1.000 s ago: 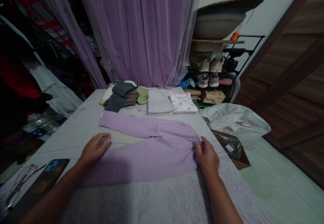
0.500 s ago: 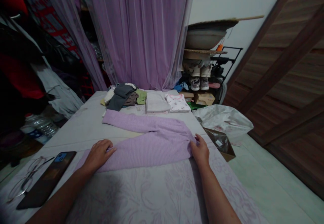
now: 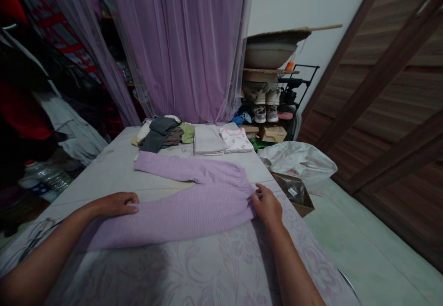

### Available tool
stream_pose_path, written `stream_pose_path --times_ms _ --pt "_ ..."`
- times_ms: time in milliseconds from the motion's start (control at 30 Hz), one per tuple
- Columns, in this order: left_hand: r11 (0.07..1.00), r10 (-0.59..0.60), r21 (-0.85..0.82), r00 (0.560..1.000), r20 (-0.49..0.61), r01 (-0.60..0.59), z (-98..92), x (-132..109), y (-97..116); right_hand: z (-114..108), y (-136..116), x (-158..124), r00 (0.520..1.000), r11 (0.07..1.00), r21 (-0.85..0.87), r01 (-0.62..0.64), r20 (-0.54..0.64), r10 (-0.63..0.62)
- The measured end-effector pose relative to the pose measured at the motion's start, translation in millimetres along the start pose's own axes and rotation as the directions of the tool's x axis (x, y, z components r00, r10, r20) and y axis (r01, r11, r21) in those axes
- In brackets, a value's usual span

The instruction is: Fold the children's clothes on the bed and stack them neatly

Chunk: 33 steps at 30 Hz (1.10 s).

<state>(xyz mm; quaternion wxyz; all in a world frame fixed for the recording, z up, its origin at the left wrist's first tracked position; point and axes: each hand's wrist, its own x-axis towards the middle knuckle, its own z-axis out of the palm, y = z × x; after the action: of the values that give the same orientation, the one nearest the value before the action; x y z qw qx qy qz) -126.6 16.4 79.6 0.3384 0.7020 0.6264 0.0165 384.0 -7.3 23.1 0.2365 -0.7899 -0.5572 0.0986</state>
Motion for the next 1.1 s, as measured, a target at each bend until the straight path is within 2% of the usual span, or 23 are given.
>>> stream_pose_path --times_ms 33,100,133,200,267,333,433,533,600,667,767,833,900,1000,1033,1100 --pt "1.000 -0.018 0.025 1.000 -0.025 0.018 -3.6 8 0 0 -2 8 1.000 1.000 -0.005 0.002 0.002 -0.002" --pt "0.994 -0.054 0.080 0.978 -0.200 0.072 -12.5 27 2 2 -9 28 1.000 1.000 -0.017 0.011 0.008 -0.011" --pt "0.988 -0.061 0.112 0.942 -0.330 0.104 -17.9 38 3 3 -14 38 1.000 0.999 -0.028 0.019 0.017 -0.018" --pt "0.971 -0.052 0.166 0.827 -0.559 0.173 -29.6 58 4 7 -24 59 0.999 0.997 -0.065 0.030 0.026 -0.028" --pt "0.958 -0.073 0.159 0.742 -0.667 0.237 -40.5 77 4 13 -34 78 0.999 0.992 -0.117 0.034 0.036 -0.031" --pt "0.951 -0.169 0.081 0.722 -0.671 0.298 -48.4 93 1 18 -42 92 0.997 0.983 -0.175 0.047 0.073 -0.035" --pt "0.934 -0.293 -0.015 0.743 -0.602 0.356 -52.0 111 -7 25 -49 107 0.989 0.963 -0.251 0.102 0.133 -0.070" --pt "0.923 -0.319 -0.018 0.738 -0.594 0.385 -48.7 121 -14 27 -54 119 0.983 0.954 -0.265 0.143 0.149 -0.106" --pt "0.922 -0.308 -0.011 0.717 -0.626 0.387 -46.1 123 -14 26 -59 128 0.985 0.964 -0.233 0.127 0.148 -0.094" --pt "0.925 -0.285 -0.018 0.661 -0.694 0.380 -45.7 121 -12 24 -64 137 0.990 0.976 -0.198 0.087 0.127 -0.062" --pt "0.920 -0.286 -0.083 0.511 -0.811 0.382 -49.5 115 -7 26 -73 147 0.996 0.985 -0.167 0.042 0.079 -0.029" --pt "0.910 -0.313 -0.132 0.442 -0.840 0.393 -52.9 111 -7 32 -78 150 0.998 0.989 -0.147 0.018 0.066 -0.008" --pt "0.898 -0.344 -0.153 0.442 -0.829 0.412 -55.2 109 -12 40 -82 150 0.997 0.991 -0.135 0.017 0.078 -0.007" --pt "0.886 -0.382 -0.150 0.508 -0.772 0.438 -54.1 107 -19 49 -86 145 0.993 0.988 -0.122 0.090 0.085 -0.080" --pt "0.890 -0.371 -0.134 0.523 -0.767 0.435 -51.7 106 -20 50 -87 142 0.991 0.985 -0.120 0.122 0.067 -0.114" --pt "0.923 -0.272 -0.057 0.541 -0.795 0.380 -41.8 104 -16 48 -89 131 0.983 0.975 -0.121 0.185 0.007 -0.185"
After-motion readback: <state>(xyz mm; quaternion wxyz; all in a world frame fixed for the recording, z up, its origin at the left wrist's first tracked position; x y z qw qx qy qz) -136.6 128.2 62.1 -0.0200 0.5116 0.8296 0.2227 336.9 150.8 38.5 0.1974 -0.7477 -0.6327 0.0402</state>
